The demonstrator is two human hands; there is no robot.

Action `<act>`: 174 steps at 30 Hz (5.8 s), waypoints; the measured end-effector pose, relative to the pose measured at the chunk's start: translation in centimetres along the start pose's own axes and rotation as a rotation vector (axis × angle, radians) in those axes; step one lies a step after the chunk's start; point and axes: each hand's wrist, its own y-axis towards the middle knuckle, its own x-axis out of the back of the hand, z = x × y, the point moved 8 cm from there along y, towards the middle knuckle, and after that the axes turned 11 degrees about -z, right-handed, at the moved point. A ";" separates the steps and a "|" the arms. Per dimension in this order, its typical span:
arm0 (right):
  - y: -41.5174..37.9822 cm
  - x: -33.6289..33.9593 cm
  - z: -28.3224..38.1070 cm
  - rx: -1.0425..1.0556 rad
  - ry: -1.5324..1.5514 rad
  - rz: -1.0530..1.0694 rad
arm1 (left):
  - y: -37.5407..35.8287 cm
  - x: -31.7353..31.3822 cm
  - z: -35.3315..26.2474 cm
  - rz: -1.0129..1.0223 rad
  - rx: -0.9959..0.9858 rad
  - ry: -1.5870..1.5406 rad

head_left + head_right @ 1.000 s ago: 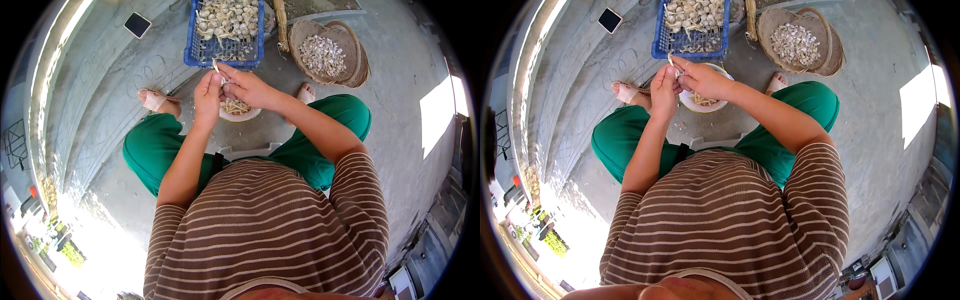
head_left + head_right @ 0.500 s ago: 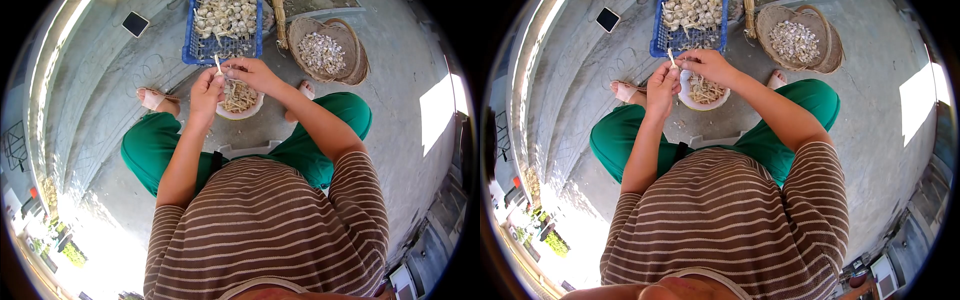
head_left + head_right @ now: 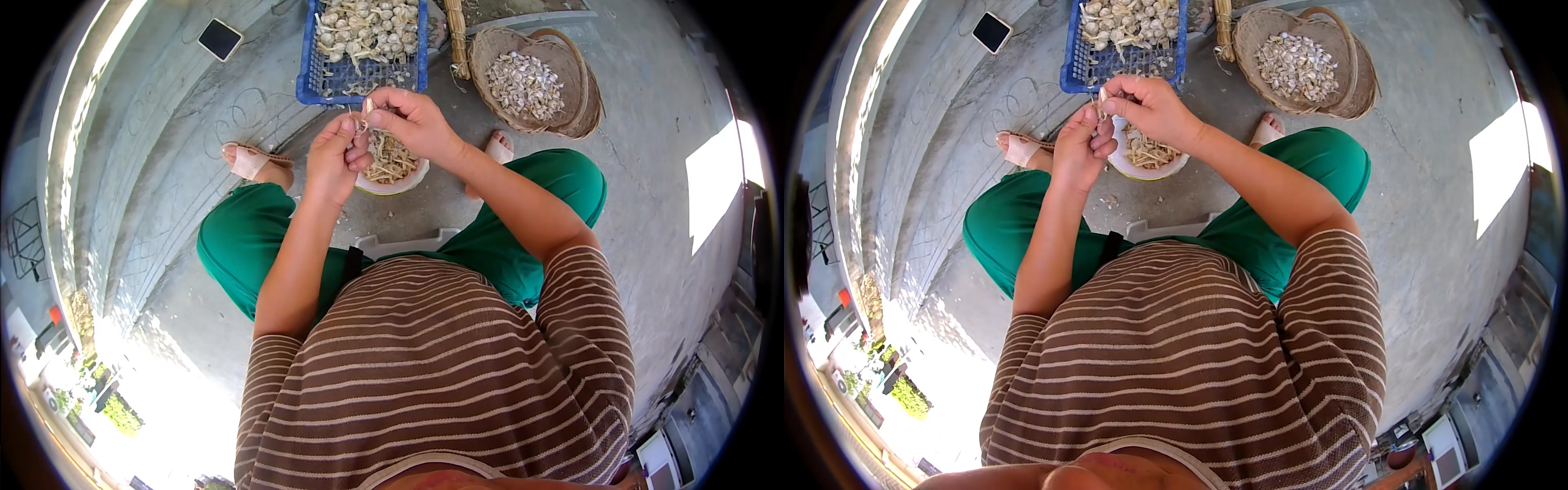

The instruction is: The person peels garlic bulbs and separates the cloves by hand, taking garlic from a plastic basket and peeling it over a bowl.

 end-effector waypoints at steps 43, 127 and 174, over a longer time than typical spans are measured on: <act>-2.4 -2.1 -3.6 0.304 -0.783 0.239 | 1.2 2.4 3.5 -0.124 0.092 -0.046; -5.0 2.1 -3.7 -0.117 0.078 -0.372 | -0.8 -0.4 3.1 -0.161 -0.272 0.273; -6.6 -1.9 -10.7 -0.284 0.148 -0.270 | 0.0 8.9 7.9 -0.180 -0.133 -0.118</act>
